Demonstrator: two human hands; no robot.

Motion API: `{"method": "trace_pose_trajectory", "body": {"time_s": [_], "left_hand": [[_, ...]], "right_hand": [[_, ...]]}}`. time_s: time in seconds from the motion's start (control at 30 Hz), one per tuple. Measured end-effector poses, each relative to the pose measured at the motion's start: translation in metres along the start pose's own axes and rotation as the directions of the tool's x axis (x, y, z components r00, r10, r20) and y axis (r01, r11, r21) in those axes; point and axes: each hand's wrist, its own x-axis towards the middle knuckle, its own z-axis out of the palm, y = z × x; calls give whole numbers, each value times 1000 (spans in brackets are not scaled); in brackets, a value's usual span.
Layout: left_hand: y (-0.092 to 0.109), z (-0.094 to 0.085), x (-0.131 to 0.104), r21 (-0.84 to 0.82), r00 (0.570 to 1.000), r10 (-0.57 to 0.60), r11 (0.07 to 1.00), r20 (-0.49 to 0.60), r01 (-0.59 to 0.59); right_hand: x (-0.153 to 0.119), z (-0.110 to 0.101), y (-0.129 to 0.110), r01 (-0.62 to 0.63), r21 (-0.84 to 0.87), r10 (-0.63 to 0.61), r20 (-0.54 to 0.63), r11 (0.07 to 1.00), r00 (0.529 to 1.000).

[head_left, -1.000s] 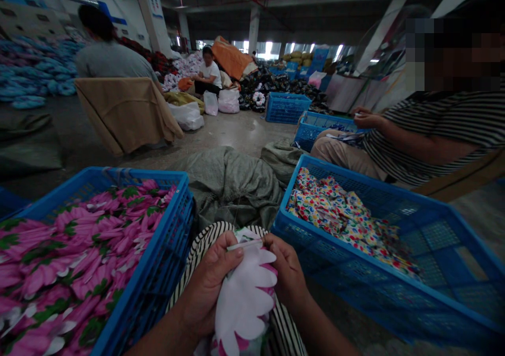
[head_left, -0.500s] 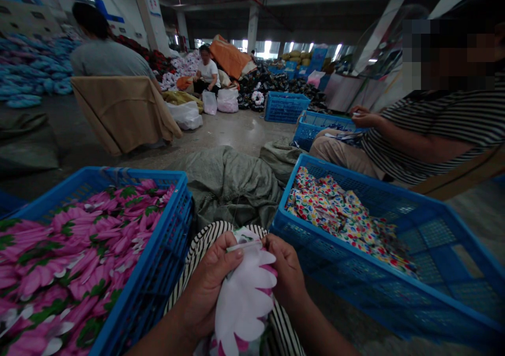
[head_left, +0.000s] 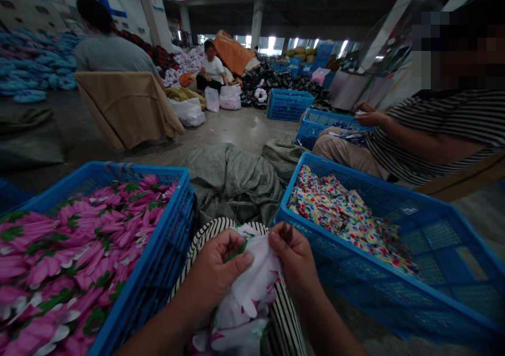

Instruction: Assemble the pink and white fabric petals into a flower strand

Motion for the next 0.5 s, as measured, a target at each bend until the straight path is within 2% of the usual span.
{"method": "trace_pose_trajectory", "body": {"time_s": [0.07,0.2,0.27,0.33,0.4,0.5], "left_hand": [[1,-3,0,-25,999,-23,999,-24,23],[0,-6,1,-143,993,-104,985,-49,96],[-1,-5,1,-210,988,-125,972,-91,103],[-1,-4,2,-262,981,-146,959,-125,109],[0,-3,3,-286,978,-156,952,-138,111],[1,-2,5,-313,980,-153,944,-126,107]], "right_hand": [[0,2,3,-50,111,56,-44,993,997],[-2,7,5,-166,334,187,-33,928,982],[-4,9,4,-226,409,242,13,884,970],[-5,9,5,-296,455,279,106,840,954],[-8,10,8,-333,494,266,203,803,942],[-11,12,16,-301,522,177,274,798,945]]}}
